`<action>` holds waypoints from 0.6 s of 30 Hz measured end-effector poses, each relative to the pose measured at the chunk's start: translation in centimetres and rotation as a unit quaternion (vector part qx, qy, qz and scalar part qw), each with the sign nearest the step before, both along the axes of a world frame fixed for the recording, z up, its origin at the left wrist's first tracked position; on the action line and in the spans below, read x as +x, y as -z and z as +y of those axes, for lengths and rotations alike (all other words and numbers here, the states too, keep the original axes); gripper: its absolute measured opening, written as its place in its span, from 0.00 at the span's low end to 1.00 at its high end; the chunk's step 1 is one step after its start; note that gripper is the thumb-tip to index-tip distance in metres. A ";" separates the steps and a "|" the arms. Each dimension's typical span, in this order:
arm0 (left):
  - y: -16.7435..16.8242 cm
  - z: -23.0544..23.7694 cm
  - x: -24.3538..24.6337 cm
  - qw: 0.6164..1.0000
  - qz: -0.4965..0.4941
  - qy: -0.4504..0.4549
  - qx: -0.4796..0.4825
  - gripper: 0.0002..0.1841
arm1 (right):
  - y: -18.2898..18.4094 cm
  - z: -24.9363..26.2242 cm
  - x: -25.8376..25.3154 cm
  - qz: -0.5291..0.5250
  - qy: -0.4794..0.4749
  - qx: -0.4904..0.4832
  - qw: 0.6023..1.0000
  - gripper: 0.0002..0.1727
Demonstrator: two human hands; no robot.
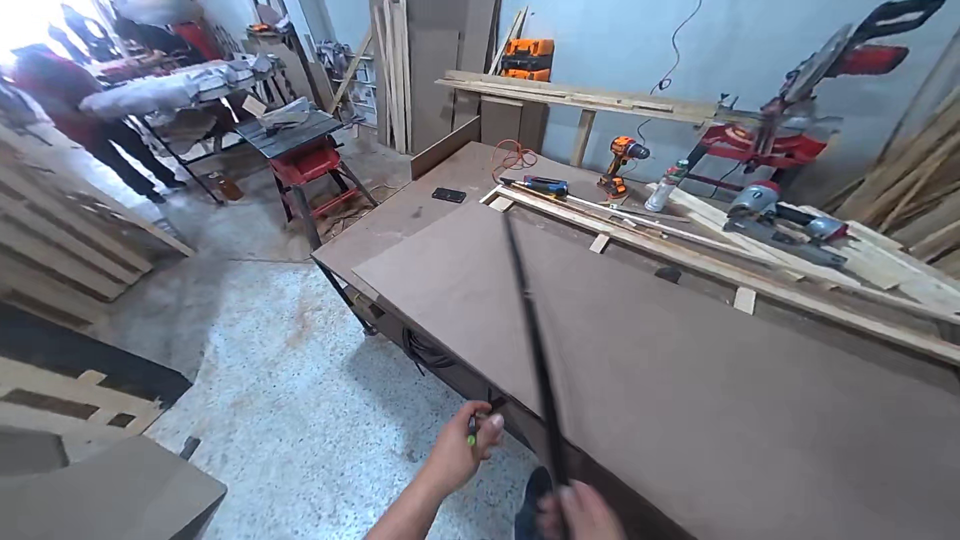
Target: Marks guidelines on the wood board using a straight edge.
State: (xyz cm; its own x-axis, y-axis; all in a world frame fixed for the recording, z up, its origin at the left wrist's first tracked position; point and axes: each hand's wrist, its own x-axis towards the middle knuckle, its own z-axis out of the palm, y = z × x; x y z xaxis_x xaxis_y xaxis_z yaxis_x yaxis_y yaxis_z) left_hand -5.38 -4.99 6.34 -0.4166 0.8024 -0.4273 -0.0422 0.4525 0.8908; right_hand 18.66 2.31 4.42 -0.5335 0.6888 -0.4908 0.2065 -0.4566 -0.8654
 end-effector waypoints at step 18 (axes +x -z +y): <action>4.4 -3.9 -23.4 0.901 0.400 0.015 -0.166 0.28 | 5.9 21.5 -33.4 -0.168 -0.237 0.416 0.862 0.32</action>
State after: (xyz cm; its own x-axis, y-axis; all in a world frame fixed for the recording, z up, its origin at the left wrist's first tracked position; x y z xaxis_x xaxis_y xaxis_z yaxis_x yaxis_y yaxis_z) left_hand -28.81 -8.91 1.91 -0.6782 0.7015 -0.2188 0.5705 0.6903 0.4450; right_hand -14.71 23.86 -1.50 -0.7751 0.6215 -0.1133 0.5025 0.4979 -0.7068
